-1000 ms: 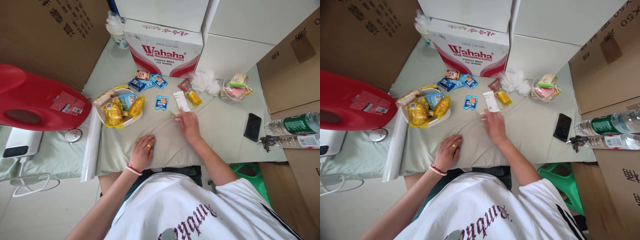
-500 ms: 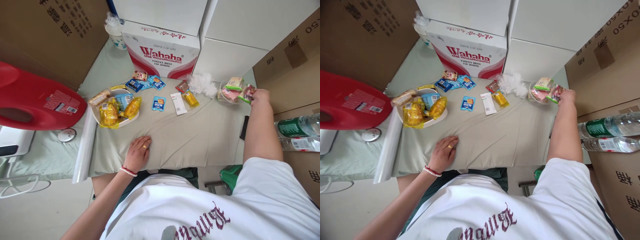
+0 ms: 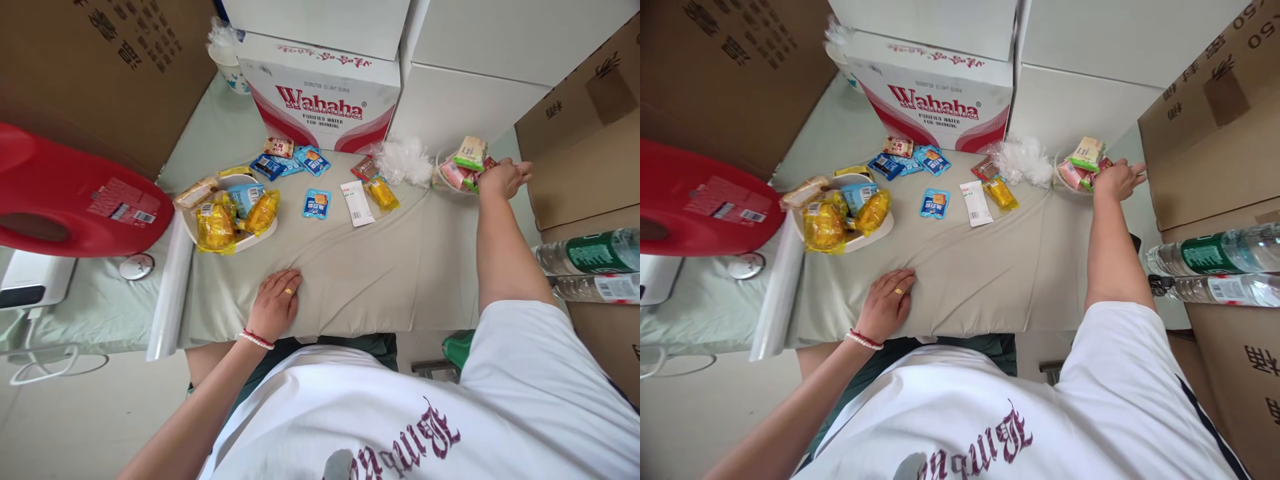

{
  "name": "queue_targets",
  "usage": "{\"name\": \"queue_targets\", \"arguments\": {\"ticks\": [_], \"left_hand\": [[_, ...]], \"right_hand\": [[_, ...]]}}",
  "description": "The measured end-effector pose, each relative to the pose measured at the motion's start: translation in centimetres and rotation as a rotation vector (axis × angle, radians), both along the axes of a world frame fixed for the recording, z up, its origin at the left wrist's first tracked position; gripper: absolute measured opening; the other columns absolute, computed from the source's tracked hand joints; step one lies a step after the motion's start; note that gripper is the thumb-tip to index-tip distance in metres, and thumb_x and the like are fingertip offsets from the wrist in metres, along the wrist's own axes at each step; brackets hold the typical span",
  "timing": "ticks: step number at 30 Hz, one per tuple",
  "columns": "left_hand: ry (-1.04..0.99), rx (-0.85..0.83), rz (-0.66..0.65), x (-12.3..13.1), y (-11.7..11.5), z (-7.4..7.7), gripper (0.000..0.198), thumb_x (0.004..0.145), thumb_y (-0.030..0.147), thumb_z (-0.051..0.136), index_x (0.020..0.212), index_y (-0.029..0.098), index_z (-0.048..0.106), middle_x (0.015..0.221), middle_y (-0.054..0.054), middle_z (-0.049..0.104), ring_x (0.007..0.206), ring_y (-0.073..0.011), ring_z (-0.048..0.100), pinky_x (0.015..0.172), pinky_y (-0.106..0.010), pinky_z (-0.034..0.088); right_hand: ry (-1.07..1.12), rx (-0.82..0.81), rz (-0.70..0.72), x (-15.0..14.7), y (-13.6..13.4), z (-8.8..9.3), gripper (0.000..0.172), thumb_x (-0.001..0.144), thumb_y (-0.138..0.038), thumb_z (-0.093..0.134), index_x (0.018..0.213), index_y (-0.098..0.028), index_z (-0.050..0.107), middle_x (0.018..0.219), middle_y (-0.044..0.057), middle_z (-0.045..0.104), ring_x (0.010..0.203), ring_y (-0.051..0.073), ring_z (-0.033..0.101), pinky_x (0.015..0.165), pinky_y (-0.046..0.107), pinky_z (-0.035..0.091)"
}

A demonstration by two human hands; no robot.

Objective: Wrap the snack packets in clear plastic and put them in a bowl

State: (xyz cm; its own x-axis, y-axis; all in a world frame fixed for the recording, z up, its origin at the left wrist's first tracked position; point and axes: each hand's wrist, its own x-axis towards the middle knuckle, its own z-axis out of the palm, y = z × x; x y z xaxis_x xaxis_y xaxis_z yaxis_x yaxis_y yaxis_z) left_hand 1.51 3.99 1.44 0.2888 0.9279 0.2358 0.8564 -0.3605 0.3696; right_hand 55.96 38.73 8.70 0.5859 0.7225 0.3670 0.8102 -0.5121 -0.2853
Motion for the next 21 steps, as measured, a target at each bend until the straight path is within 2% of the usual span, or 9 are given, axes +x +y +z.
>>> {"name": "queue_targets", "arguments": {"ticks": [2, 5, 7, 10, 13, 16, 18, 21], "left_hand": [[-0.011, 0.001, 0.002, 0.0, 0.0, 0.0, 0.039, 0.095, 0.015, 0.046, 0.126, 0.02, 0.068, 0.136, -0.012, 0.07, 0.131, -0.0296, 0.061, 0.113, -0.051, 0.047], [-0.029, 0.003, 0.001, 0.0, 0.0, -0.1, 0.038, 0.095, 0.015, 0.046, 0.126, 0.019, 0.068, 0.136, -0.012, 0.07, 0.131, -0.0292, 0.061, 0.113, -0.05, 0.046], [-0.035, 0.007, 0.0, 0.0, 0.0, -0.1, 0.039, 0.095, 0.014, 0.046, 0.126, 0.019, 0.068, 0.136, -0.012, 0.07, 0.131, -0.0291, 0.061, 0.114, -0.05, 0.046], [-0.035, 0.016, -0.003, 0.0, 0.0, -0.1, 0.038, 0.095, 0.013, 0.047, 0.126, 0.019, 0.067, 0.136, -0.012, 0.07, 0.13, -0.029, 0.061, 0.113, -0.05, 0.046], [-0.027, 0.024, -0.008, 0.0, 0.0, 0.0, 0.038, 0.095, 0.013, 0.046, 0.126, 0.018, 0.067, 0.135, -0.013, 0.07, 0.13, -0.0293, 0.061, 0.112, -0.05, 0.047], [-0.021, 0.032, -0.016, 0.0, 0.0, 0.1, 0.037, 0.095, 0.012, 0.046, 0.126, 0.017, 0.066, 0.134, -0.013, 0.07, 0.13, -0.0298, 0.061, 0.112, -0.051, 0.047], [-0.018, 0.04, -0.023, 0.0, 0.0, 0.1, 0.037, 0.095, 0.012, 0.046, 0.126, 0.016, 0.065, 0.134, -0.014, 0.07, 0.13, -0.0302, 0.06, 0.111, -0.051, 0.048], [-0.019, 0.05, -0.028, 0.0, 0.0, 0.0, 0.036, 0.095, 0.011, 0.047, 0.126, 0.016, 0.065, 0.134, -0.014, 0.069, 0.13, -0.0301, 0.06, 0.112, -0.051, 0.048]], "right_hand": [[0.146, -0.076, -0.136, 0.5, -0.1, 0.9, 0.031, 0.106, -0.016, 0.045, 0.114, -0.001, 0.071, 0.136, 0.032, 0.049, 0.118, 0.024, 0.05, 0.089, 0.044, 0.039], [0.11, -0.058, -0.097, 0.6, -0.6, 2.2, 0.038, 0.106, -0.014, 0.043, 0.138, -0.002, 0.062, 0.136, 0.031, 0.055, 0.126, 0.024, 0.053, 0.1, 0.044, 0.037], [0.018, -0.064, 0.007, 0.1, -0.9, 2.6, 0.047, 0.11, -0.022, 0.039, 0.153, -0.003, 0.049, 0.146, 0.031, 0.05, 0.138, 0.021, 0.048, 0.105, 0.04, 0.035], [-0.159, -0.158, 0.267, -1.4, -0.4, 2.6, 0.062, 0.112, -0.038, 0.03, 0.16, 0.001, 0.033, 0.16, 0.034, 0.035, 0.153, 0.016, 0.034, 0.108, 0.038, 0.033], [-0.158, -0.272, 0.395, -3.2, 1.1, 2.5, 0.069, 0.111, -0.042, 0.012, 0.155, 0.004, 0.038, 0.16, 0.035, 0.032, 0.154, 0.018, 0.032, 0.107, 0.042, 0.032], [-0.064, -0.301, 0.32, -5.0, 2.6, 2.3, 0.062, 0.112, -0.033, 0.014, 0.147, 0.004, 0.05, 0.152, 0.03, 0.046, 0.147, 0.018, 0.04, 0.106, 0.043, 0.033], [-0.031, -0.235, 0.231, -6.1, 2.8, 1.8, 0.051, 0.113, -0.027, 0.023, 0.146, -0.002, 0.053, 0.15, 0.027, 0.051, 0.142, 0.018, 0.044, 0.106, 0.044, 0.032], [-0.032, -0.088, 0.158, -7.3, 2.1, 0.9, 0.045, 0.113, -0.022, 0.03, 0.149, -0.006, 0.054, 0.151, 0.028, 0.049, 0.14, 0.02, 0.044, 0.109, 0.045, 0.028]]}}
